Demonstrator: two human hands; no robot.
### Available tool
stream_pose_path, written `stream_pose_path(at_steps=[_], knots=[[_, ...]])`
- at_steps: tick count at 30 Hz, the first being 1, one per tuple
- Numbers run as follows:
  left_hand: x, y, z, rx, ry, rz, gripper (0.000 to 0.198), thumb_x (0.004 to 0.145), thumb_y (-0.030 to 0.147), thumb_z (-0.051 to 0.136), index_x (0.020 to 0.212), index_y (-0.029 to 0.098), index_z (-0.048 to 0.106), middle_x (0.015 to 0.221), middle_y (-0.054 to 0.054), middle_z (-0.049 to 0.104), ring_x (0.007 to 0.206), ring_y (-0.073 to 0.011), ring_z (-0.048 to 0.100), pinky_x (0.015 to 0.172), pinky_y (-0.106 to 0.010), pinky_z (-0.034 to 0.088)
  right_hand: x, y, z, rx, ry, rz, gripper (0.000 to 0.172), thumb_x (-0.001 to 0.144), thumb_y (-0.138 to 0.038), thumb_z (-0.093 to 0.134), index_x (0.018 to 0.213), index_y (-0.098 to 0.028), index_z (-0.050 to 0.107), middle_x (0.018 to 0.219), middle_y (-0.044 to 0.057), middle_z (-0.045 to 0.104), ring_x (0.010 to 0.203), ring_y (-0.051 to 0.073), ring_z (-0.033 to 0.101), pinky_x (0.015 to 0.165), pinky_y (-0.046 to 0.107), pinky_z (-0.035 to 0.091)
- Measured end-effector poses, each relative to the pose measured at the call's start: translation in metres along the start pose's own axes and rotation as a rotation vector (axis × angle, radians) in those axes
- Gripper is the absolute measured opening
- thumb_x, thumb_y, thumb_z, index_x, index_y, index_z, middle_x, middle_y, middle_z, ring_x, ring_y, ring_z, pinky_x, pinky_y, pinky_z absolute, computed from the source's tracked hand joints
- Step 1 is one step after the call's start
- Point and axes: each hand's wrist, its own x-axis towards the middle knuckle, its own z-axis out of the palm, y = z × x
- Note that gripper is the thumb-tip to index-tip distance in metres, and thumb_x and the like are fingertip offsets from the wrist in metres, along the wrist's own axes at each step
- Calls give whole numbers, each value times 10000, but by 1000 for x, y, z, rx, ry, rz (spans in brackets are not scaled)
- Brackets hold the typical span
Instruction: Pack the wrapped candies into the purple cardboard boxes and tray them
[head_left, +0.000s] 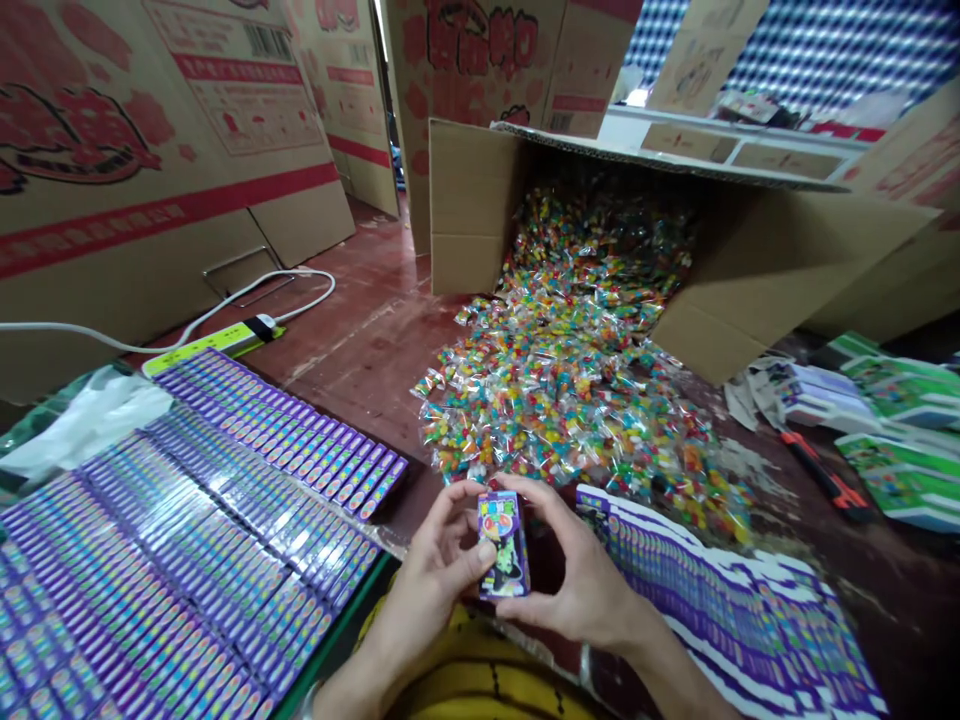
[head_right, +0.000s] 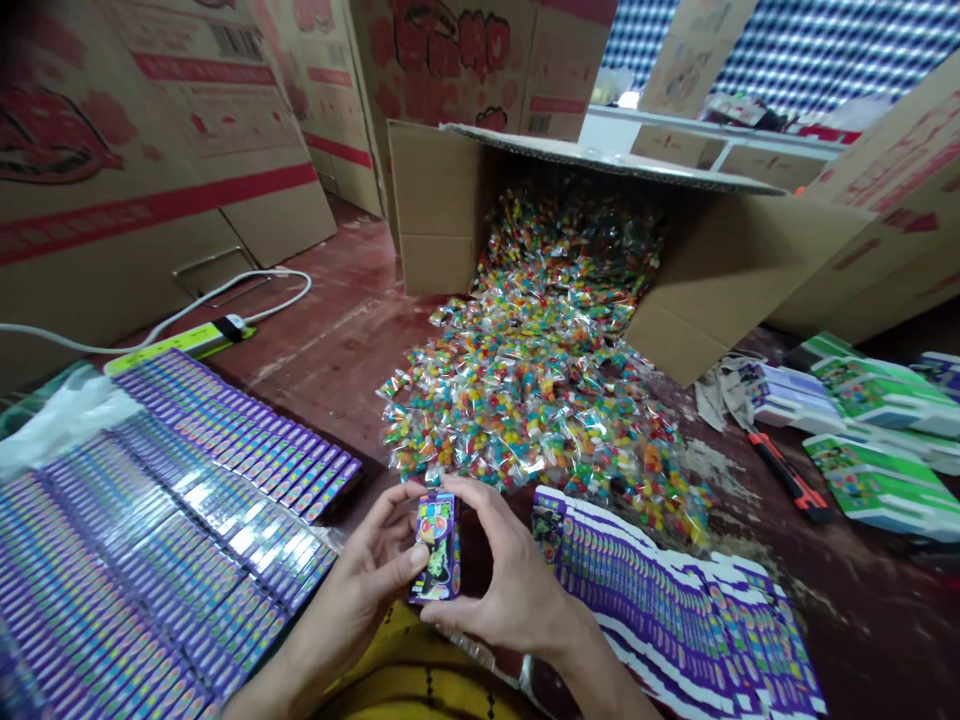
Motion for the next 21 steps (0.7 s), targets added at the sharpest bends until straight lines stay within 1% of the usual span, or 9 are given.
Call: stream_pose_path(at_steps=[3, 5, 7, 9, 10, 13, 15, 17, 21], knots=[[-2, 8, -5, 30, -7, -40, 497, 821, 362, 728, 1247, 268, 489, 1122, -77, 661, 983, -230, 647, 789, -309, 514, 11, -4, 4, -103, 50, -65, 859, 617, -312, 852, 1363, -243, 431, 1312, 89, 565, 1203, 273, 543, 1049, 413, 438], [-4, 23, -17, 213, 24, -29, 507, 845, 379, 694, 1286, 255, 476, 1120, -86, 658, 969, -228, 655, 785, -320, 531, 21, -9, 10, -201, 59, -97, 826, 606, -368, 852, 1320, -220, 466, 1242, 97, 594, 1152, 287, 556, 1033, 435, 439], [-7, 46, -35, 463, 179, 49, 519, 877, 402, 644, 1329, 251, 439, 1134, -91, 635, 896, -213, 674, 718, -314, 551, 33, -13, 21, -288, 61, -111, 795, 626, -429, 833, 1301, -191, 487, 1212, 111, 604, 1133, 302, 549, 1033, 459, 428], [-11, 70, -54, 637, 418, 190, 493, 901, 426, 597, 1322, 236, 424, 1127, -84, 611, 852, -206, 689, 671, -313, 565, 47, -17, 38, -359, 61, -116, 796, 660, -485, 803, 1316, -161, 488, 1215, 129, 603, 1130, 314, 535, 1029, 474, 422], [-13, 81, -62, 685, 507, 249, 469, 905, 432, 585, 1298, 222, 436, 1106, -78, 609, 833, -206, 694, 647, -311, 569, 55, -19, 48, -394, 70, -118, 824, 669, -513, 792, 1337, -145, 479, 1222, 143, 601, 1129, 324, 528, 1021, 484, 423], [-21, 99, -80, 820, 645, 332, 412, 900, 429, 590, 1228, 200, 492, 1051, -65, 622, 822, -206, 693, 600, -282, 556, 75, -20, 78, -518, 101, -113, 991, 674, -576, 777, 1445, -101, 375, 1247, 190, 580, 1124, 358, 506, 994, 528, 418], [-24, 99, -87, 950, 680, 332, 373, 894, 430, 596, 1181, 199, 538, 1019, -61, 644, 856, -214, 681, 616, -279, 546, 86, -20, 94, -590, 116, -105, 1098, 665, -612, 774, 1496, -80, 290, 1221, 209, 582, 1086, 366, 509, 963, 541, 421], [-24, 93, -92, 1101, 656, 321, 316, 897, 427, 587, 1118, 200, 586, 1000, -64, 666, 888, -223, 667, 655, -295, 542, 95, -19, 105, -636, 115, -99, 1160, 661, -655, 755, 1518, -70, 237, 1178, 213, 592, 1035, 359, 517, 945, 542, 419], [-13, 78, -96, 1416, 478, 335, 262, 879, 399, 590, 1057, 209, 615, 981, -65, 673, 872, -234, 642, 722, -340, 528, 107, -14, 120, -664, 103, -99, 1133, 708, -690, 672, 1534, -70, 207, 1087, 202, 602, 971, 353, 520, 897, 531, 429]])
